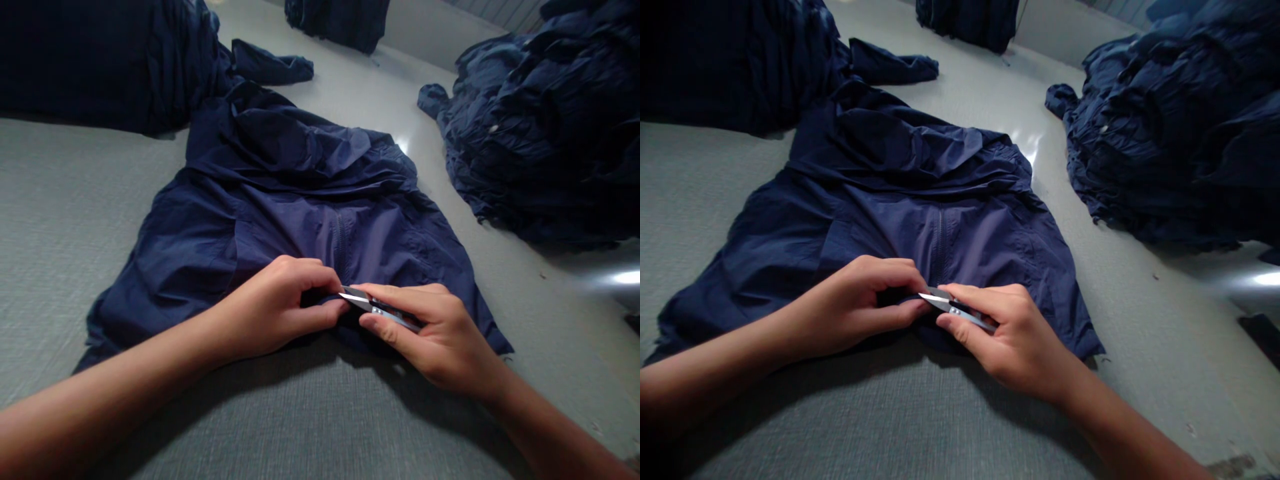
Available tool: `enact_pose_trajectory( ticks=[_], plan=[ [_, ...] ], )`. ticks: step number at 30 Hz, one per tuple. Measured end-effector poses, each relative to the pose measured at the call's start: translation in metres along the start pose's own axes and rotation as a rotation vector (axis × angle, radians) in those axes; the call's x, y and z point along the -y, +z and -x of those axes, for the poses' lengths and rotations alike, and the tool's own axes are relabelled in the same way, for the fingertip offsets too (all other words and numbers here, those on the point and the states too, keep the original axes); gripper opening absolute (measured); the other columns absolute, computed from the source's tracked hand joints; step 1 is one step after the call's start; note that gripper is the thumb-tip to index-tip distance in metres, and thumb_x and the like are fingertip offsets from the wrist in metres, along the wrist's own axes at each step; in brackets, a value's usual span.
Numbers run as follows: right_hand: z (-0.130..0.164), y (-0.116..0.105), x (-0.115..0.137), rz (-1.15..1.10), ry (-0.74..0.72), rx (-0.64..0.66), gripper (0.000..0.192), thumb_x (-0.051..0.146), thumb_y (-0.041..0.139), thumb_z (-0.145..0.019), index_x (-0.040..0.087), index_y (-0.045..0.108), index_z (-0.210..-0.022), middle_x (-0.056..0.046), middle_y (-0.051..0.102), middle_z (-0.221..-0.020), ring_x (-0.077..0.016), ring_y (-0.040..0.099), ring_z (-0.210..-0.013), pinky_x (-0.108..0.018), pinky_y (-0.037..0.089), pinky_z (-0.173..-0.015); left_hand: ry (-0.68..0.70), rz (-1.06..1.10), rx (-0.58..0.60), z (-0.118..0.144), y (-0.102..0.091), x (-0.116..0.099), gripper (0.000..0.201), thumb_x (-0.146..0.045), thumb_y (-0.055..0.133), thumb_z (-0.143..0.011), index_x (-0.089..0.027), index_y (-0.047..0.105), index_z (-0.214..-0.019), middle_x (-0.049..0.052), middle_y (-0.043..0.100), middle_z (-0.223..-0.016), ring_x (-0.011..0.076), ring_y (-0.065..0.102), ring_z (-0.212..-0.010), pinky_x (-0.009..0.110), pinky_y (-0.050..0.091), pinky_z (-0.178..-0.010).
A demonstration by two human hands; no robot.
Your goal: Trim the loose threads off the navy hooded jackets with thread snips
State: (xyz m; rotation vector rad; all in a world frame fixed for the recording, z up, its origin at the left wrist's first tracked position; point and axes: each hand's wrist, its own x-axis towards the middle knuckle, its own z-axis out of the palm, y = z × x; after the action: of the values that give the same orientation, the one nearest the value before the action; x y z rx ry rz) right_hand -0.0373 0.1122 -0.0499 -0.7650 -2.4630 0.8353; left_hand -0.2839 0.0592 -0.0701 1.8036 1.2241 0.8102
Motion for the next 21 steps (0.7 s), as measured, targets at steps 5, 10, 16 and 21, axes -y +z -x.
enact_pose_trajectory(
  ticks=[5, 10, 16, 21],
  plan=[
    [-0.002, -0.002, 0.004, -0.076, 0.03, 0.007, 0.026, 0.02, 0.074, -0.096, 0.02, 0.084, -0.12, -0.006, 0.084, -0.117, -0.0232, 0.083, -0.1, -0.028, 0.065, -0.091, 0.007, 0.002, -0.006, 0.0, -0.001, 0.0, 0.016, -0.028, 0.067, -0.097, -0.017, 0.075, -0.088, -0.002, 0.067, -0.077, 0.0111, 0.06, -0.07, 0.025, 0.041, -0.065],
    [-0.002, -0.009, 0.0, -0.253, 0.222, -0.037, 0.027, 0.035, 0.073, -0.1, 0.023, 0.084, -0.121, -0.003, 0.081, -0.075, -0.0194, 0.078, -0.067, -0.026, 0.062, -0.06, 0.007, 0.01, -0.004, 0.001, -0.001, 0.0, 0.014, -0.028, 0.067, -0.099, -0.019, 0.074, -0.091, -0.003, 0.068, -0.078, 0.0101, 0.06, -0.07, 0.023, 0.041, -0.065],
    [0.008, -0.025, -0.012, -0.311, 0.261, -0.134, 0.026, 0.035, 0.075, -0.099, 0.019, 0.084, -0.116, 0.003, 0.065, -0.055, -0.0116, 0.056, -0.041, -0.023, 0.042, -0.04, -0.035, 0.06, 0.031, 0.0, -0.003, -0.006, 0.024, -0.031, 0.058, -0.105, -0.019, 0.072, -0.089, -0.003, 0.065, -0.078, 0.0099, 0.057, -0.069, 0.021, 0.043, -0.065],
    [0.014, -0.034, 0.0, 0.061, -0.103, -0.174, 0.033, 0.017, 0.076, -0.09, 0.025, 0.08, -0.122, -0.004, 0.086, -0.101, -0.0232, 0.082, -0.079, -0.033, 0.063, -0.068, -0.175, 0.156, 0.054, -0.001, -0.007, -0.006, 0.036, -0.043, 0.056, -0.105, -0.019, 0.066, -0.081, -0.004, 0.054, -0.069, 0.0108, 0.047, -0.062, 0.02, 0.038, -0.055]
  ],
)
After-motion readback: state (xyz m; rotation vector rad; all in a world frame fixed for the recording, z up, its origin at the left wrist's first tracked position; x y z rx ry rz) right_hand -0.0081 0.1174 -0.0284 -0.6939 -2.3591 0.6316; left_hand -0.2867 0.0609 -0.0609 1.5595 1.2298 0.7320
